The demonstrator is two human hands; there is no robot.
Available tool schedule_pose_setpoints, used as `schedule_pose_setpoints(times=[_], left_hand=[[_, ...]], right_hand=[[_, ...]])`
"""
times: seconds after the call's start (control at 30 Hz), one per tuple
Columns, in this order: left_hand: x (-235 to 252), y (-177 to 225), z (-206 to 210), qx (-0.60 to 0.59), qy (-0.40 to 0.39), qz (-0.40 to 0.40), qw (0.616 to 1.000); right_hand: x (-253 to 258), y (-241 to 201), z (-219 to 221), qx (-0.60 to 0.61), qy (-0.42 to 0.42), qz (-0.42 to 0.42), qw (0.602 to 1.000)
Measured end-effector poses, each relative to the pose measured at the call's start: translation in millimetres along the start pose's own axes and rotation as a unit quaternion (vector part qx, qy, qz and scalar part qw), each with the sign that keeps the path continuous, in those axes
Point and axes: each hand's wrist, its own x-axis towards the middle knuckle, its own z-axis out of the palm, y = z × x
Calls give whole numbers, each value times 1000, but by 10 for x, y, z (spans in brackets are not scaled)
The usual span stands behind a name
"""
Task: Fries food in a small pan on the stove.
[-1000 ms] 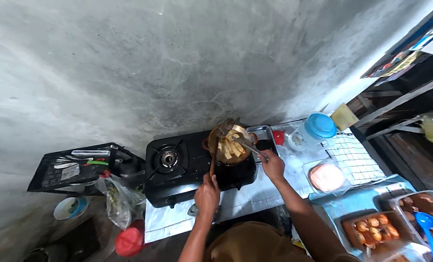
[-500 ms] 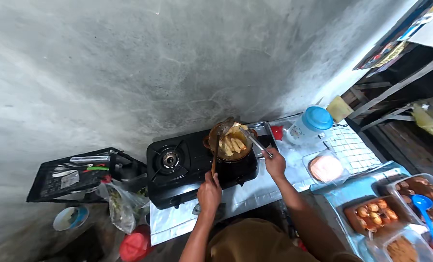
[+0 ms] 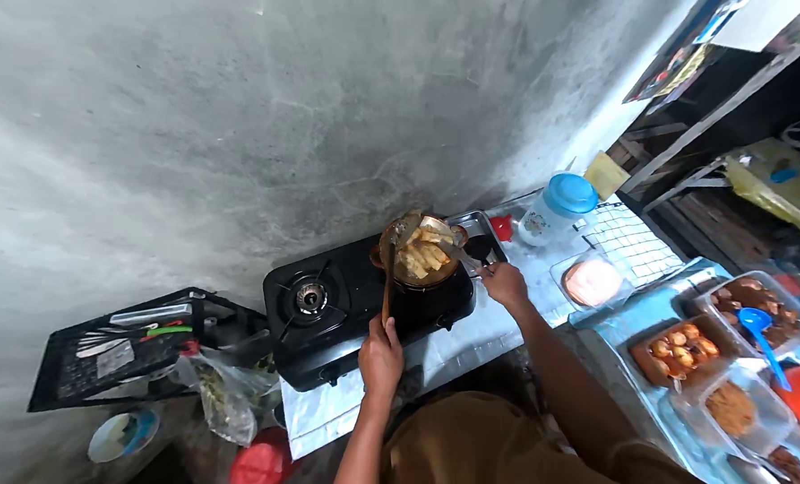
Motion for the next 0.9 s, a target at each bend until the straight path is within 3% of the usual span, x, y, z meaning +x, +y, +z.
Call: schedule_pose_setpoints(times=[0.17, 0.4, 0.63, 0.77, 0.9], left_hand=[[-4, -32, -11, -12, -2, 13, 1000], [57, 12, -19, -13, -21, 21, 999], [63, -40, -124, -58, 10, 30, 998], [82, 43, -267, -86, 42, 58, 994], [38, 179, -448, -137, 98, 102, 980]], right_hand=[[-286, -92, -284, -80, 20, 9, 997], [-110, -114, 35, -99, 68, -52, 991], [-478, -133, -126, -105, 109, -93, 984], [-658, -235, -326, -47, 205, -149, 966], [-842, -400, -640, 17, 352, -253, 901]])
